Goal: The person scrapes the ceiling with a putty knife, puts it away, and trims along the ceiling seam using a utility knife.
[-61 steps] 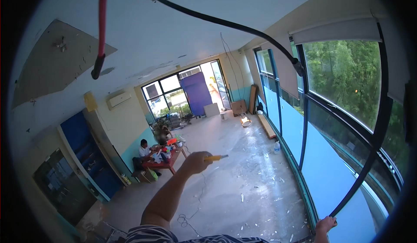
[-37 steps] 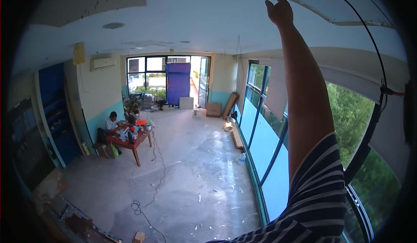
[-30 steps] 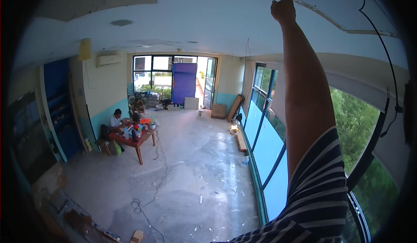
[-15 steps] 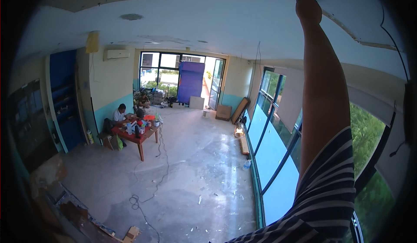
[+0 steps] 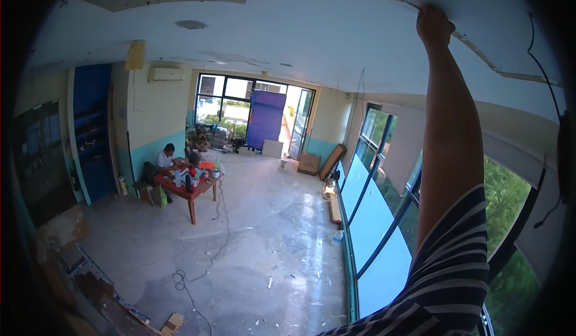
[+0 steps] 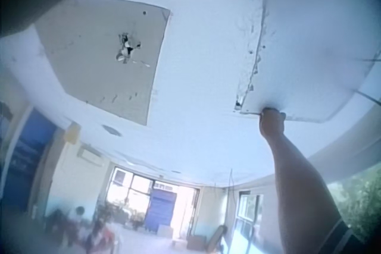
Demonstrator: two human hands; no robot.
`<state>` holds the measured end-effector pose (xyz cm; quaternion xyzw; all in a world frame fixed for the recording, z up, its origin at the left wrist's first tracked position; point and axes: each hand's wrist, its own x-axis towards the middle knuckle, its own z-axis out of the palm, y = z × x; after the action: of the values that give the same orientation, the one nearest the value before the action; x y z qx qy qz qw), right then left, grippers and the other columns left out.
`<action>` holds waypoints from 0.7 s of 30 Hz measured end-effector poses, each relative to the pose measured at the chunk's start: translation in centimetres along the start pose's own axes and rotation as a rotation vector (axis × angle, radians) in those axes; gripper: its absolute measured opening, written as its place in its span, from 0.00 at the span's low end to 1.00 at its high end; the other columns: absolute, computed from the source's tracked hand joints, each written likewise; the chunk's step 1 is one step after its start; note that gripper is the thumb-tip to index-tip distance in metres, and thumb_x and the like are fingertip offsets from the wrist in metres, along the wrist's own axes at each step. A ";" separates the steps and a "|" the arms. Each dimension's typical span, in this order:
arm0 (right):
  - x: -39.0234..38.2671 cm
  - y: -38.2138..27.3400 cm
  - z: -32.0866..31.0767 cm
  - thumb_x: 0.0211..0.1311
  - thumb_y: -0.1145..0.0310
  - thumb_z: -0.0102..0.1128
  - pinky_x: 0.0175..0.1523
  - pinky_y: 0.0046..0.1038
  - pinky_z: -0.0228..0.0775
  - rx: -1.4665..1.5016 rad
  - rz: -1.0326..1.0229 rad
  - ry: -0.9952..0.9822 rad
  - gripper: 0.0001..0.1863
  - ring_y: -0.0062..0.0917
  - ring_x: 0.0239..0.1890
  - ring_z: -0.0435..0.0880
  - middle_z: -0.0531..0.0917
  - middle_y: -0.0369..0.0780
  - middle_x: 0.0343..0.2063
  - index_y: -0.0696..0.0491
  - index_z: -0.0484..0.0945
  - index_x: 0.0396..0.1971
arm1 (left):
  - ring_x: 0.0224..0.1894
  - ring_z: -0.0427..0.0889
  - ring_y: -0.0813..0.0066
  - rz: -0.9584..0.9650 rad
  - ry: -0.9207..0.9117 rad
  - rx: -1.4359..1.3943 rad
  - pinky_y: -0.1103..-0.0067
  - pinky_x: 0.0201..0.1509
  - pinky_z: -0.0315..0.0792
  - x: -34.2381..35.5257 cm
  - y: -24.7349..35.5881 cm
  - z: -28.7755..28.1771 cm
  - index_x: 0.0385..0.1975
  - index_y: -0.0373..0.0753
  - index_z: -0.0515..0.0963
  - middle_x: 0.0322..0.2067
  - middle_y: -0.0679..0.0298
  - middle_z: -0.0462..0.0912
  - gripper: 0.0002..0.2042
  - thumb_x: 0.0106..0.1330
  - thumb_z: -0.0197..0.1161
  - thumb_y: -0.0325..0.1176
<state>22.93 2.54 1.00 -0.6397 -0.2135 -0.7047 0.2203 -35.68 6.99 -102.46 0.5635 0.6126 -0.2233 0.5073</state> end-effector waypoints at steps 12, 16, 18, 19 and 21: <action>0.4 -0.3 6.0 0.62 0.58 0.52 0.54 0.39 0.73 0.088 -0.075 -0.206 0.18 0.41 0.50 0.80 0.81 0.47 0.46 0.56 0.80 0.43 | 0.43 0.83 0.60 -0.003 0.015 -0.018 0.70 0.49 0.74 0.0 -0.7 0.1 0.43 0.40 0.82 0.38 0.53 0.85 0.23 0.54 0.65 0.51; -5.9 -1.7 8.3 0.60 0.54 0.57 0.53 0.39 0.72 0.029 -0.318 -0.454 0.19 0.41 0.46 0.81 0.83 0.48 0.40 0.56 0.82 0.36 | 0.43 0.83 0.60 -0.017 0.038 -0.026 0.70 0.49 0.74 -1.0 -1.2 -0.4 0.43 0.40 0.82 0.38 0.53 0.85 0.23 0.54 0.66 0.51; -12.1 -4.8 5.6 0.57 0.57 0.63 0.53 0.38 0.72 0.227 -0.185 -0.579 0.16 0.40 0.45 0.81 0.83 0.47 0.38 0.55 0.82 0.33 | 0.43 0.83 0.60 -0.034 0.047 -0.043 0.70 0.49 0.74 -1.6 -2.6 -0.2 0.42 0.40 0.82 0.38 0.53 0.85 0.22 0.54 0.66 0.51; -14.8 -4.7 4.3 0.55 0.60 0.64 0.52 0.38 0.72 0.253 -0.199 -0.613 0.13 0.40 0.45 0.81 0.83 0.47 0.37 0.55 0.82 0.33 | 0.43 0.84 0.60 -0.023 0.056 -0.038 0.70 0.49 0.74 -1.4 -2.2 -0.5 0.42 0.40 0.82 0.38 0.53 0.85 0.22 0.54 0.66 0.51; -20.4 -2.1 5.2 0.54 0.65 0.65 0.50 0.37 0.72 0.432 -0.241 -0.570 0.09 0.39 0.43 0.82 0.84 0.46 0.35 0.55 0.82 0.31 | 0.42 0.84 0.60 0.017 0.071 -0.012 0.70 0.49 0.74 -0.8 -0.8 -1.4 0.42 0.40 0.82 0.38 0.53 0.85 0.22 0.54 0.66 0.51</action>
<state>27.60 8.06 -18.85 -0.7193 -0.4837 -0.4580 0.1972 -37.04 7.58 -101.50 0.5734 0.6265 -0.1952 0.4905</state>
